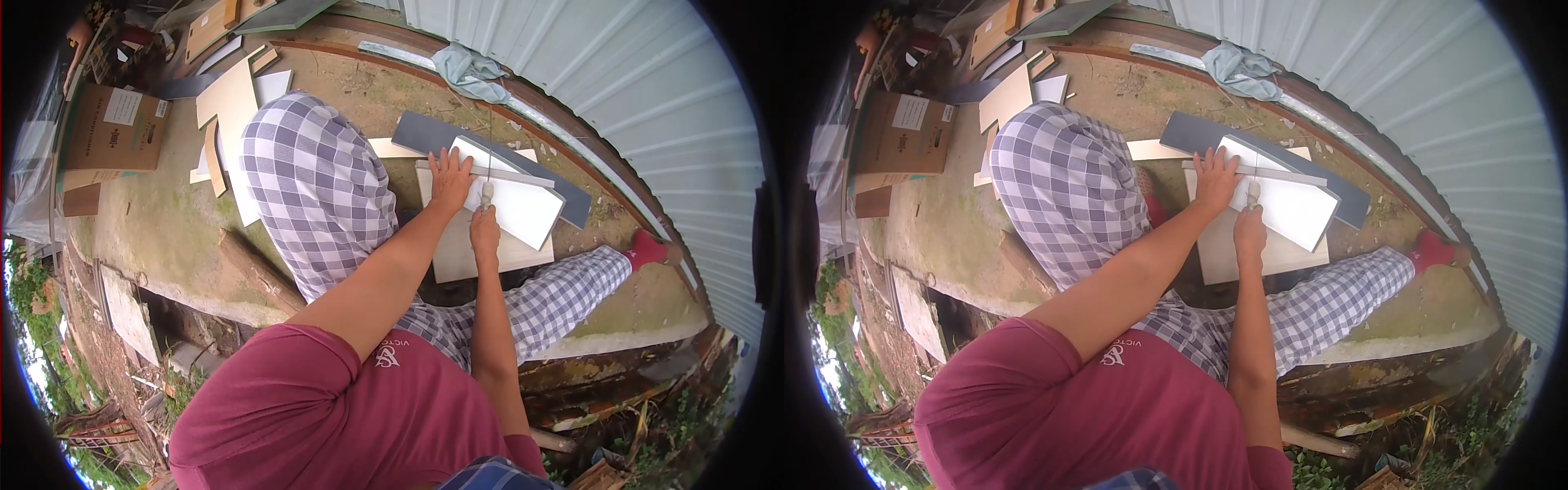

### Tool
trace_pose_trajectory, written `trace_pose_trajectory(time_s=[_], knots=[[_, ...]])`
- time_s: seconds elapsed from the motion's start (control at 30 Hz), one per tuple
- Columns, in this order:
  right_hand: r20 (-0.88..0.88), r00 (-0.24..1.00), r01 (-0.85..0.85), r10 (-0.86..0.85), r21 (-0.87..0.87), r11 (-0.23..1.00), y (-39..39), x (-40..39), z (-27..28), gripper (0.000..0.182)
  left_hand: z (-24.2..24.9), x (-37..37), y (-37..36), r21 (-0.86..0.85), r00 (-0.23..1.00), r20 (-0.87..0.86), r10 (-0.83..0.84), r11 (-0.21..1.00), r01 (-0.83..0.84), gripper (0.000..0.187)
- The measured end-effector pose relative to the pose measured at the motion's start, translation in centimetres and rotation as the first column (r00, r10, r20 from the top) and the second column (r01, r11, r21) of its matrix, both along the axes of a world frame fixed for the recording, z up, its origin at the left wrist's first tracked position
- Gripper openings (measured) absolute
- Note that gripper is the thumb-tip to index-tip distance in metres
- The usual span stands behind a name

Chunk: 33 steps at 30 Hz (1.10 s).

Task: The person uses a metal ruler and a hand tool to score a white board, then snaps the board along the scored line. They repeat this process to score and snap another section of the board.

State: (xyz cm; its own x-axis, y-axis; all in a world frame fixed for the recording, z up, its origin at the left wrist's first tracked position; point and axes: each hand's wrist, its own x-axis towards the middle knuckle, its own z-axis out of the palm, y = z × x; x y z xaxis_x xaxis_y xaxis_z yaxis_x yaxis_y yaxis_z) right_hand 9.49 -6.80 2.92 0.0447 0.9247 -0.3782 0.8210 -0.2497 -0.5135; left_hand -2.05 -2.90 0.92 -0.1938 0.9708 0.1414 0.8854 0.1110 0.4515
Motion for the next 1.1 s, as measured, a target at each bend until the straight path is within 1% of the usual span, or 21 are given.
trace_pose_trajectory(time_s=[0.1,0.17,0.23,0.3,0.43,0.5,0.53,0.6,0.63,0.7,0.73,0.8,0.83,0.9,1.03,1.1], knots=[[0.018,1.000,0.023,-0.022,-0.078,0.997,-5.5,1.8,0.4,0.032,-0.1,0.3,0.0,0.020,1.000,0.001,0.005,1.000,-0.005,0.040],[0.034,0.999,0.039,-0.035,-0.128,0.991,-6.7,2.2,0.6,0.031,-0.2,0.3,0.1,0.035,0.999,-0.040,0.014,0.999,-0.012,0.044],[-0.017,1.000,0.024,-0.026,-0.104,0.994,-5.0,1.9,1.3,0.031,-0.1,0.3,0.1,0.016,0.999,-0.037,0.000,1.000,0.001,0.045],[0.038,0.999,-0.020,0.022,-0.047,0.999,-1.9,1.2,0.5,0.030,0.2,0.3,0.1,0.004,0.999,-0.044,-0.001,1.000,0.001,0.046],[0.029,0.999,-0.020,0.019,0.017,1.000,0.5,0.2,0.2,0.030,0.2,0.1,0.2,0.001,0.999,-0.043,-0.009,1.000,0.009,0.046],[0.022,1.000,-0.015,0.015,-0.036,0.999,-1.6,0.8,0.3,0.029,0.0,0.3,0.0,-0.001,0.998,-0.060,0.004,1.000,-0.004,0.047],[0.027,0.999,-0.015,0.016,-0.033,0.999,-3.3,1.3,0.5,0.029,-0.1,0.3,0.1,0.002,0.999,-0.054,0.005,1.000,-0.005,0.047],[0.039,0.999,0.010,-0.003,-0.165,0.986,-6.9,2.2,1.0,0.029,-0.2,0.4,0.0,0.035,0.998,-0.057,0.016,0.999,-0.014,0.047],[0.045,0.999,0.013,-0.005,-0.173,0.985,-6.9,2.2,0.9,0.029,-0.2,0.3,-0.2,0.026,0.999,-0.050,0.013,1.000,-0.012,0.047],[-0.033,0.999,-0.023,0.020,-0.079,0.997,-5.7,2.0,0.6,0.030,0.0,0.4,0.1,-0.008,0.999,-0.050,0.012,1.000,-0.012,0.048],[-0.029,0.999,-0.014,0.012,-0.071,0.997,-4.2,1.8,0.2,0.030,0.0,0.5,0.2,0.000,0.999,-0.046,0.004,1.000,-0.004,0.048],[0.050,0.998,-0.032,0.033,-0.020,0.999,-1.5,1.1,-0.2,0.031,-0.1,0.3,0.1,-0.033,0.999,-0.039,0.000,0.999,-0.001,0.049],[0.045,0.998,-0.040,0.040,-0.008,0.999,-1.0,1.1,-0.1,0.031,-0.1,0.3,0.2,-0.022,0.999,-0.044,0.008,1.000,-0.009,0.049],[0.007,1.000,-0.027,0.027,-0.020,0.999,-0.4,0.9,0.0,0.032,-0.1,0.3,0.0,-0.052,0.999,-0.047,-0.006,0.999,0.004,0.050],[0.023,1.000,-0.014,0.016,-0.082,0.997,-5.6,2.6,0.7,0.031,0.2,0.4,0.0,-0.057,0.999,-0.034,-0.013,0.998,0.011,0.053],[0.029,1.000,0.010,-0.005,-0.157,0.987,-7.7,3.1,1.1,0.030,0.1,0.4,0.0,-0.046,0.999,-0.036,-0.008,0.999,0.006,0.055]])
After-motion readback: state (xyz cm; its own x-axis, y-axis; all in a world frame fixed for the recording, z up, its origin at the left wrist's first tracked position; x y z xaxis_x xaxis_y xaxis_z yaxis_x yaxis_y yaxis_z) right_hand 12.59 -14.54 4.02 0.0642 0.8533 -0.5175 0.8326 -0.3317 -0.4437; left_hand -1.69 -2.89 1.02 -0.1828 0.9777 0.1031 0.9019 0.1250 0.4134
